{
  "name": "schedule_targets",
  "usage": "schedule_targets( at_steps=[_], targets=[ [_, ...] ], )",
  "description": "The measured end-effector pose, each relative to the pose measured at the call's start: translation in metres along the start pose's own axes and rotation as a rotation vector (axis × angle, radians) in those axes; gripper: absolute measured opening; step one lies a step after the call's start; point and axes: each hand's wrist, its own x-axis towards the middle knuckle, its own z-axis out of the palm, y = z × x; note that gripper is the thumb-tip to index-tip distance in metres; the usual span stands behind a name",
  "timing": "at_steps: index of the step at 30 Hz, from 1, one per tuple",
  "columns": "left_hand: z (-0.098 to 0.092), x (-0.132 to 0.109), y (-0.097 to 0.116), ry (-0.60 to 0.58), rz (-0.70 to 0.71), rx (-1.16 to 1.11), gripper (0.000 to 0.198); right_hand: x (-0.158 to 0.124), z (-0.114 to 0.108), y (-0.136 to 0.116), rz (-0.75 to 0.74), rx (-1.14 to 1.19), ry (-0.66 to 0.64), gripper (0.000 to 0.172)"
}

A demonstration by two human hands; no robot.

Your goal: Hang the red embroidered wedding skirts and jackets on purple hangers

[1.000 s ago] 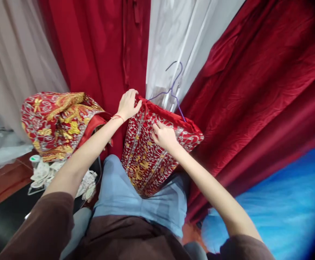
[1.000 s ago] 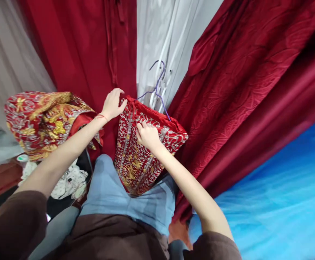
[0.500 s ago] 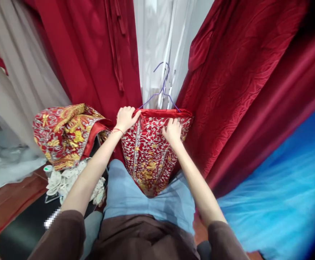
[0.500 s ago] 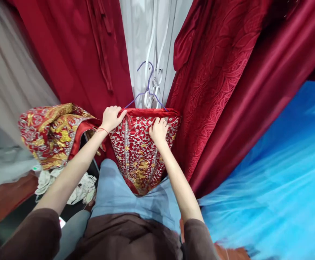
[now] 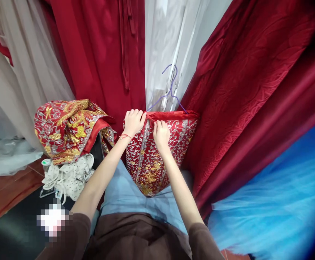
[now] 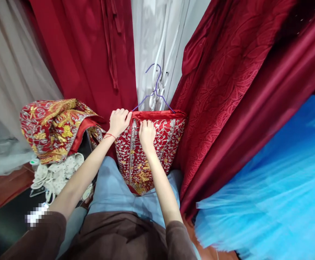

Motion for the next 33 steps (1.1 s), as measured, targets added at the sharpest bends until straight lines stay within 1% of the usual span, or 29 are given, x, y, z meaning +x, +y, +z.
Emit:
schedule_targets(
  at_steps=[3,6,8,10,12,14,15,17,20,23,25,28,31,33],
  targets=[
    [-0.001,0.0,0.0,-0.022,-0.023,-0.034,0.051,-0.003,-0.005,0.01,-0.019,-0.035,0.022,0.048],
    [-0.004,0.001,0.0,-0.062,-0.045,-0.064,0.05,-0.012,-0.01,0.017,0.002,-0.05,-0.034,0.046],
    [-0.004,0.002,0.0,-0.075,-0.035,-0.062,0.049,-0.016,-0.016,0.021,0.055,0.023,-0.099,0.043],
    [-0.003,0.003,0.0,-0.068,-0.028,-0.049,0.049,-0.016,-0.024,0.024,0.128,0.163,-0.126,0.043],
    [0.0,0.005,0.001,-0.042,-0.05,-0.052,0.05,-0.012,-0.03,0.026,0.19,0.275,-0.076,0.042],
    [0.002,0.008,0.003,-0.015,-0.099,-0.073,0.05,-0.008,-0.032,0.027,0.232,0.325,0.015,0.039],
    [0.003,0.01,0.003,-0.01,-0.121,-0.08,0.048,-0.008,-0.029,0.027,0.247,0.358,0.045,0.039],
    [0.004,0.012,0.005,-0.033,-0.138,-0.082,0.042,-0.015,-0.019,0.024,0.272,0.488,0.049,0.039],
    [0.0,0.012,0.005,-0.134,-0.116,-0.054,0.033,-0.042,0.007,0.017,0.359,0.702,0.04,0.041],
    [-0.007,0.011,0.003,-0.225,-0.118,-0.008,0.03,-0.073,0.034,0.019,0.518,0.851,0.129,0.043],
    [-0.011,0.012,0.0,-0.264,-0.12,0.027,0.028,-0.088,0.044,0.033,0.658,0.925,0.224,0.046],
    [-0.011,0.014,-0.003,-0.306,-0.101,0.045,0.027,-0.106,0.046,0.072,0.844,0.918,0.368,0.049],
    [-0.007,0.014,-0.002,-0.3,-0.089,0.032,0.025,-0.123,0.041,0.108,0.924,0.862,0.443,0.048],
    [-0.004,0.012,-0.001,-0.281,-0.088,0.028,0.025,-0.133,0.041,0.121,0.956,0.835,0.461,0.047]
  ],
)
